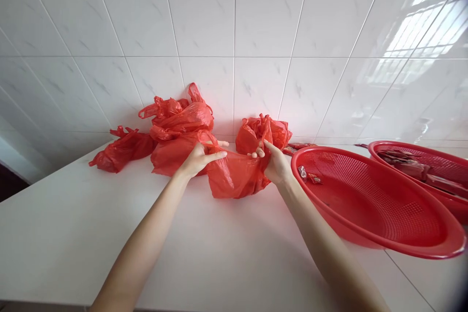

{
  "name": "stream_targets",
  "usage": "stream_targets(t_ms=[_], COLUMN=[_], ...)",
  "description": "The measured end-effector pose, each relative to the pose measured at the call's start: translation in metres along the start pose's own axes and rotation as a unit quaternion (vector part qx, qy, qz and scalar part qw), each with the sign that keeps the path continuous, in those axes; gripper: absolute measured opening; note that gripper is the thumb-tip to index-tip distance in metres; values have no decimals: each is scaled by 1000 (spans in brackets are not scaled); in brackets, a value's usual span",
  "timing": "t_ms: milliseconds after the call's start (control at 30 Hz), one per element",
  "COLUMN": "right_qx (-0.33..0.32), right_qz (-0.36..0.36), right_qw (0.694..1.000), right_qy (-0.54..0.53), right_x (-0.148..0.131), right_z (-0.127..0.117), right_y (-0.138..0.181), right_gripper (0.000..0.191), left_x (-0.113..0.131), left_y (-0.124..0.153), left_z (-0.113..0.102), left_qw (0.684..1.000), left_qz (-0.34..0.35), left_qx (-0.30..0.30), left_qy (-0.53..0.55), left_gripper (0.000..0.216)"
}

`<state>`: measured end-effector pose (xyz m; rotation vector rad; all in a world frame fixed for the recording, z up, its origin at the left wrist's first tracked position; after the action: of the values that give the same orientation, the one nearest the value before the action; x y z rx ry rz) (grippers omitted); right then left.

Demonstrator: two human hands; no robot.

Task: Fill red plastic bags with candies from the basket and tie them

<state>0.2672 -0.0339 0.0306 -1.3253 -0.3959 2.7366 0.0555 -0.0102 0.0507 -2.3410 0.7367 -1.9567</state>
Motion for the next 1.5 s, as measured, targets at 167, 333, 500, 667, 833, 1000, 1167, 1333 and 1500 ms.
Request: stream_targets(t_ms=[167,333,500,667,833,1000,1167,1333,1500], right_qx=[21,-4,-62,-91,-149,-199,-128,-66,-51], right_qz=[-18,-21,-21,-20,-35,-17,-35,-15,10], right_qw=[998,978,940,921,914,920,939,955,954], right_qy=[56,206,335,377,375,338,317,289,294], right_x=[-2,-5,-9,-11,-16,-22,-19,-11,-9], right_z=[0,13,28,35,43,50,43,34,35], right_y=[4,14,26,32,35,41,35,29,31], right_gripper=[19,17,17,15,13,25,31,37,37], left_x=[20,41,51,58,58,54,59,74,80], left_y=[-1,2,10,15,17,17,20,27,34], left_z=[12,31,45,45,47,47,43,38,45], left_qw=[995,989,967,963,972,963,961,948,925], left_qz=[68,148,224,209,139,91,119,223,267], left_qx=[41,18,44,64,20,-11,-24,42,51], left_qy=[60,11,-110,-155,-190,-255,-247,-222,-264], left_gripper=[20,20,20,20,22,17,14,20,32])
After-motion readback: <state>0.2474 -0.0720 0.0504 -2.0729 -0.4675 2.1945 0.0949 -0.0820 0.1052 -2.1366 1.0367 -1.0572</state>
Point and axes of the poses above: each hand's wrist, its own y-axis away from the middle knuckle, its own z-axis out of the palm, x = y × z, the point moved 5 cm from there along -y, towards the middle knuckle, and after that the axes turned 6 degrees about -z, right-handed, at the moved point
